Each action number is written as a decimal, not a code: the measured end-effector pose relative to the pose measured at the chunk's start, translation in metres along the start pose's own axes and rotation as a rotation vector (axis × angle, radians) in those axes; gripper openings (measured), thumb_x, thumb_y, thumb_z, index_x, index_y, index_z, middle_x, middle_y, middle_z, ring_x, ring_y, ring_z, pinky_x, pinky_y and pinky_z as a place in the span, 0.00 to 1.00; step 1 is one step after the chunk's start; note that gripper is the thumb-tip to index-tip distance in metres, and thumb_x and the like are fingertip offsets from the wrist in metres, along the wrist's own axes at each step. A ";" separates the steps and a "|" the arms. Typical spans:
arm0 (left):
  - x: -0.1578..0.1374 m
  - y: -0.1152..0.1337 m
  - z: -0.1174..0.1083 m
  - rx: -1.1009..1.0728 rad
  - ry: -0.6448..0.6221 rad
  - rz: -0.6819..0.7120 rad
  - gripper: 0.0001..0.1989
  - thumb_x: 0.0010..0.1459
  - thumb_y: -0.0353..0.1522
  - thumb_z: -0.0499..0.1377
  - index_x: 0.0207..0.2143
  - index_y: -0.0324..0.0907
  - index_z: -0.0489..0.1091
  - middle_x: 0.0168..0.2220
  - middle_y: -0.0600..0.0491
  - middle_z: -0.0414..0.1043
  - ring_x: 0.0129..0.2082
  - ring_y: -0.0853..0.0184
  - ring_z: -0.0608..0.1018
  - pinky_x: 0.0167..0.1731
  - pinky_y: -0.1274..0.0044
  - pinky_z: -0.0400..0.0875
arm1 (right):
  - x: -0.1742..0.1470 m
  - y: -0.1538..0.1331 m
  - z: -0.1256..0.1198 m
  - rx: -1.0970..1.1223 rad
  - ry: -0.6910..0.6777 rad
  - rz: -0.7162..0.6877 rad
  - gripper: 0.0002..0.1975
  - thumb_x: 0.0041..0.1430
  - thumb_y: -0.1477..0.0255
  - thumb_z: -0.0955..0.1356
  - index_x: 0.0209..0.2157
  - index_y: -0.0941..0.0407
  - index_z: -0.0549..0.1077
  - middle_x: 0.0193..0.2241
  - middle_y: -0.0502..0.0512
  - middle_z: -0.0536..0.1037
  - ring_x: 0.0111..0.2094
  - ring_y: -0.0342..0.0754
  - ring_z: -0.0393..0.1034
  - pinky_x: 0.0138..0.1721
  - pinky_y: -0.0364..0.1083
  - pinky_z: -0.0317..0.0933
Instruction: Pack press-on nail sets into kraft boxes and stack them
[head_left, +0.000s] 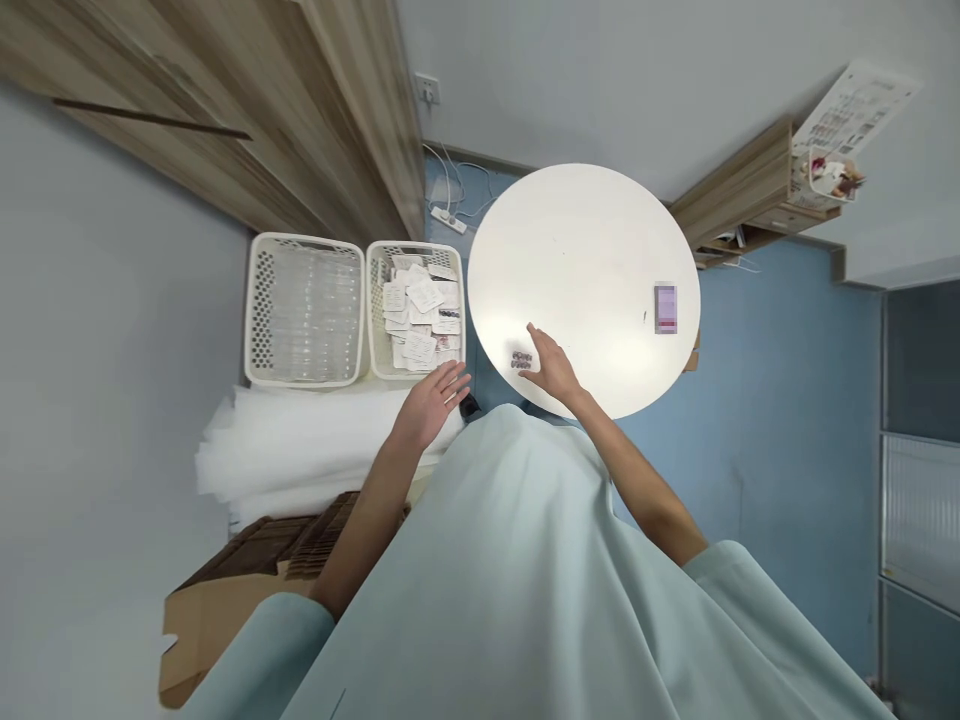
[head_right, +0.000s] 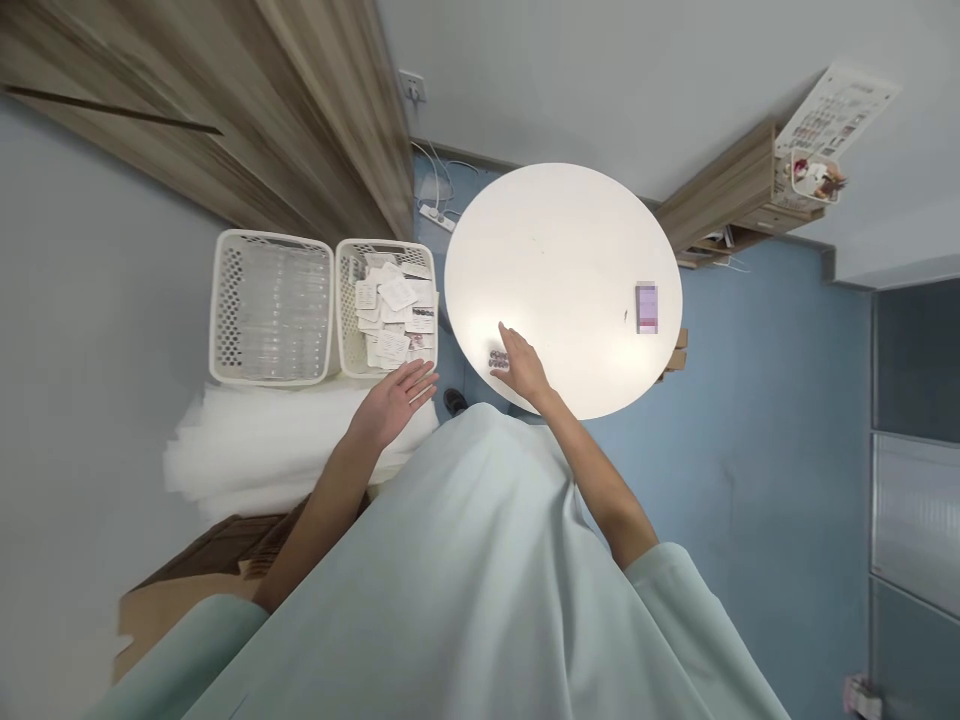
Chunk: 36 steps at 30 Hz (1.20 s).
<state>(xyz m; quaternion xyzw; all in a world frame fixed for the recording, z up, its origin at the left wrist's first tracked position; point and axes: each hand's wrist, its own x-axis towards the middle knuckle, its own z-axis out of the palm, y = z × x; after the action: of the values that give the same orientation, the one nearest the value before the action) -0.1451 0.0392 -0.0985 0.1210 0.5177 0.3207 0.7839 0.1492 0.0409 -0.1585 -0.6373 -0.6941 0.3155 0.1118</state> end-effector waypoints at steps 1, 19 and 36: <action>-0.001 0.003 -0.007 0.011 0.012 0.032 0.21 0.67 0.44 0.63 0.57 0.44 0.76 0.73 0.42 0.66 0.69 0.52 0.73 0.69 0.60 0.69 | 0.000 -0.009 -0.004 0.004 0.010 -0.017 0.56 0.61 0.71 0.78 0.80 0.48 0.44 0.77 0.63 0.59 0.78 0.65 0.52 0.74 0.67 0.55; 0.071 0.111 -0.196 1.094 0.879 0.446 0.37 0.61 0.34 0.66 0.67 0.26 0.61 0.67 0.25 0.65 0.71 0.40 0.65 0.73 0.53 0.56 | 0.005 -0.103 -0.020 -0.081 0.015 -0.161 0.48 0.67 0.64 0.74 0.80 0.48 0.48 0.74 0.63 0.64 0.76 0.66 0.55 0.73 0.70 0.55; 0.076 0.137 -0.163 1.061 0.855 0.539 0.36 0.64 0.49 0.66 0.62 0.30 0.64 0.58 0.36 0.74 0.70 0.40 0.65 0.70 0.52 0.57 | -0.013 -0.098 -0.022 -0.094 0.039 -0.107 0.47 0.67 0.62 0.74 0.79 0.48 0.50 0.73 0.63 0.66 0.75 0.67 0.57 0.72 0.71 0.57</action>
<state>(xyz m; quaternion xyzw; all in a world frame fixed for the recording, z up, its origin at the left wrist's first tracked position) -0.3222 0.1685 -0.1542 0.4718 0.8163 0.2276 0.2434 0.0837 0.0359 -0.0812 -0.6100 -0.7388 0.2637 0.1122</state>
